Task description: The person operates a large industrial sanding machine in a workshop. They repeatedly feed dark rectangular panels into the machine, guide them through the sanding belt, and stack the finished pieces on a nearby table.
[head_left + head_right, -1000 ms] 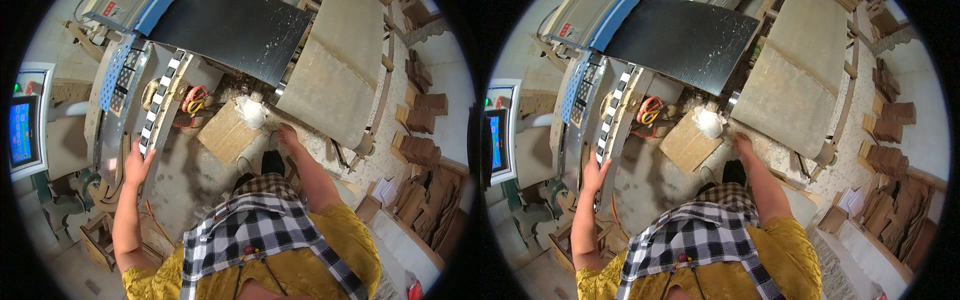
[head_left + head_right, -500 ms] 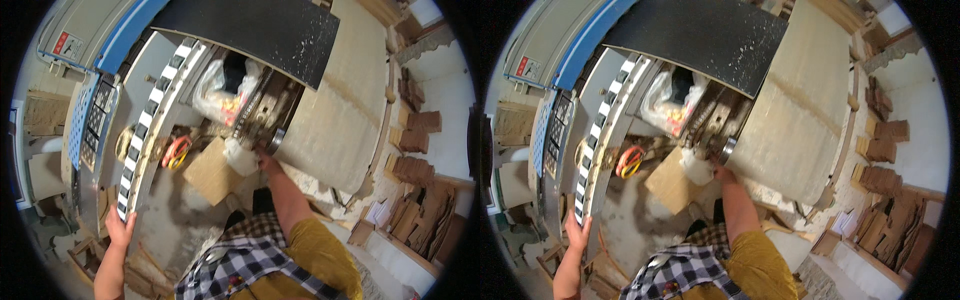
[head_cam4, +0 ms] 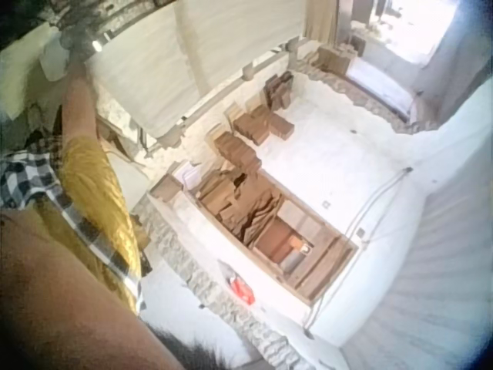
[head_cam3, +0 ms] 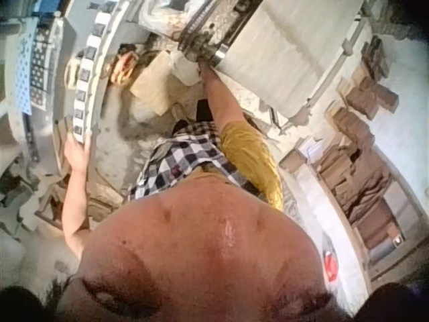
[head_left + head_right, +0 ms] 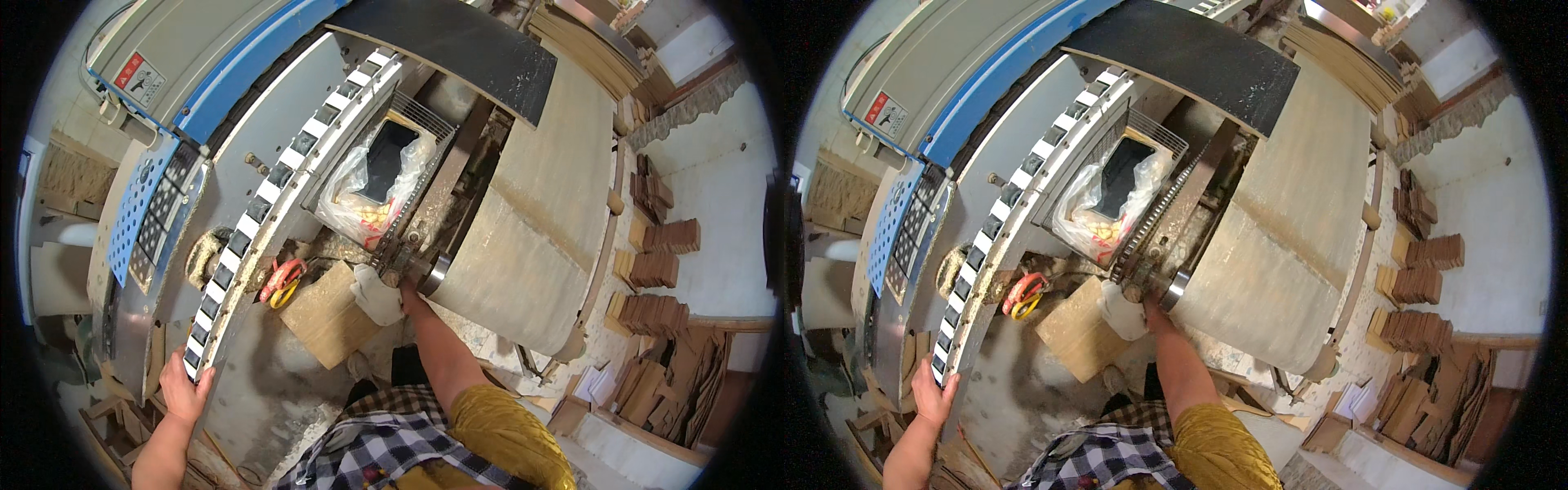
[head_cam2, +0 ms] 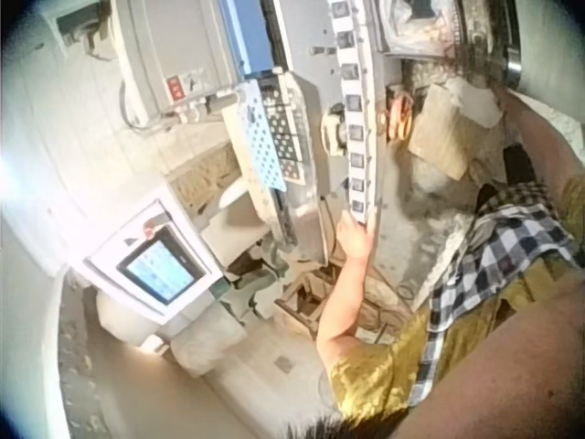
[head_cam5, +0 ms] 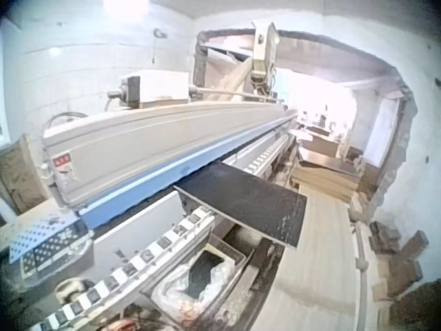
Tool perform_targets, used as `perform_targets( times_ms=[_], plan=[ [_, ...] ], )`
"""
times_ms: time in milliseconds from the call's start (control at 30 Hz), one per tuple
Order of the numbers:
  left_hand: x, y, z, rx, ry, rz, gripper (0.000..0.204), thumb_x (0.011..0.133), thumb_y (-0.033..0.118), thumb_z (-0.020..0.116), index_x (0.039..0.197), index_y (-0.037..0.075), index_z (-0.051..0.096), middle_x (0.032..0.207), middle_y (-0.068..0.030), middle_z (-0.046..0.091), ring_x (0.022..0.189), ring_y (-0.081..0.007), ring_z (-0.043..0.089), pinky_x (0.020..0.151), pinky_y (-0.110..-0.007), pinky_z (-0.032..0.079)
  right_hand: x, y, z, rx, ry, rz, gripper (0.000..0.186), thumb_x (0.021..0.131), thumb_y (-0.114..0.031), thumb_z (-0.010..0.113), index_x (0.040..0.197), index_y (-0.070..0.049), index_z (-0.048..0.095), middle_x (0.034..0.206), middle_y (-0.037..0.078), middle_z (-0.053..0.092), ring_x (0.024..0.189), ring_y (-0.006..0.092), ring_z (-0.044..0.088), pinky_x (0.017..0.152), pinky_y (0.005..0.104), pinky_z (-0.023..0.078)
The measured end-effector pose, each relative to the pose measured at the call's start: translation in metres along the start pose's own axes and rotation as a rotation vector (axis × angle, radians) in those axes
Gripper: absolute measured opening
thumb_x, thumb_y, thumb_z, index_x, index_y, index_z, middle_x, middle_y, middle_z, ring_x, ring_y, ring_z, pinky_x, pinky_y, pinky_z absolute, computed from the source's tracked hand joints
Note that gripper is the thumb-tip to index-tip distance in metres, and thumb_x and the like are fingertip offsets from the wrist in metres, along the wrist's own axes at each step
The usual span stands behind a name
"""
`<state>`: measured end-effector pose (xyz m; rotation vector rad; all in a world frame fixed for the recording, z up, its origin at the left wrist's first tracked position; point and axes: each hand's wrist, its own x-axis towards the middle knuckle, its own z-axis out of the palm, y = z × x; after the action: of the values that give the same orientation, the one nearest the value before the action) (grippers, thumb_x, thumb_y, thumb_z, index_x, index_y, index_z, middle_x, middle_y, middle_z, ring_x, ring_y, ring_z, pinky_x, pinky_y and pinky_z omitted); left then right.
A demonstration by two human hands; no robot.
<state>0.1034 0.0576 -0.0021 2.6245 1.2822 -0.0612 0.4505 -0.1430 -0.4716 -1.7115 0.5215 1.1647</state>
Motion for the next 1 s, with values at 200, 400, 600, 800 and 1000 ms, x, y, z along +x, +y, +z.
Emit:
perform_targets(
  times_ms=[200, 400, 600, 800, 1000],
  plan=[
    [-0.002, -0.004, 0.006, 0.045, 0.037, 0.029, 0.05, 0.069, 0.03, 0.065, 0.102, -0.001, 0.045, 0.08, -0.0216, 0.054, 0.074, -0.0403, 0.05, 0.066, -0.043, 0.04, -0.002, -0.01, 0.002, -0.542, 0.147, -0.355, 0.032, 0.081, -0.022, 0.04, 0.102, -0.003, 0.055, 0.112, 0.018, 0.049, 0.103, 0.0325, 0.045, 0.084, 0.0415, 0.038],
    [-0.002, 0.002, -0.004, 0.014, 0.019, 0.009, 0.05, 0.068, 0.03, 0.065, 0.101, -0.001, 0.045, 0.08, -0.0217, 0.054, 0.074, -0.0402, 0.051, 0.066, -0.043, 0.04, 0.106, 0.043, -0.014, -0.987, 0.447, -0.893, 0.028, 0.072, -0.007, 0.047, 0.098, 0.0, 0.055, 0.099, 0.022, 0.053, 0.094, 0.0367, 0.049, 0.082, 0.0414, 0.038],
    [0.006, 0.002, 0.0, 0.017, 0.036, 0.047, 0.049, 0.068, 0.029, 0.065, 0.101, -0.001, 0.046, 0.081, -0.0215, 0.054, 0.075, -0.0401, 0.051, 0.067, -0.043, 0.041, 0.118, 0.052, -0.016, -0.819, 0.389, -0.805, 0.03, 0.068, -0.003, 0.051, 0.097, 0.001, 0.056, 0.099, 0.024, 0.054, 0.095, 0.0368, 0.05, 0.083, 0.0415, 0.039],
    [-0.006, -0.003, 0.005, 0.023, 0.008, -0.018, 0.049, 0.068, 0.031, 0.065, 0.101, -0.001, 0.046, 0.081, -0.0216, 0.054, 0.075, -0.0399, 0.051, 0.067, -0.043, 0.041, 0.054, 0.014, -0.006, -0.908, 0.254, -0.677, 0.024, 0.066, -0.006, 0.054, 0.09, -0.001, 0.06, 0.091, 0.022, 0.058, 0.086, 0.0363, 0.055, 0.077, 0.0409, 0.042],
    [0.008, -0.001, -0.001, 0.015, 0.002, 0.027, 0.049, 0.068, 0.031, 0.064, 0.101, -0.001, 0.046, 0.081, -0.0216, 0.054, 0.074, -0.04, 0.051, 0.067, -0.043, 0.041, 0.118, 0.049, -0.019, -0.857, 0.339, -0.639, 0.018, 0.068, -0.008, 0.055, 0.084, -0.002, 0.062, 0.083, 0.021, 0.059, 0.076, 0.0342, 0.057, 0.067, 0.0412, 0.044]
  ],
)
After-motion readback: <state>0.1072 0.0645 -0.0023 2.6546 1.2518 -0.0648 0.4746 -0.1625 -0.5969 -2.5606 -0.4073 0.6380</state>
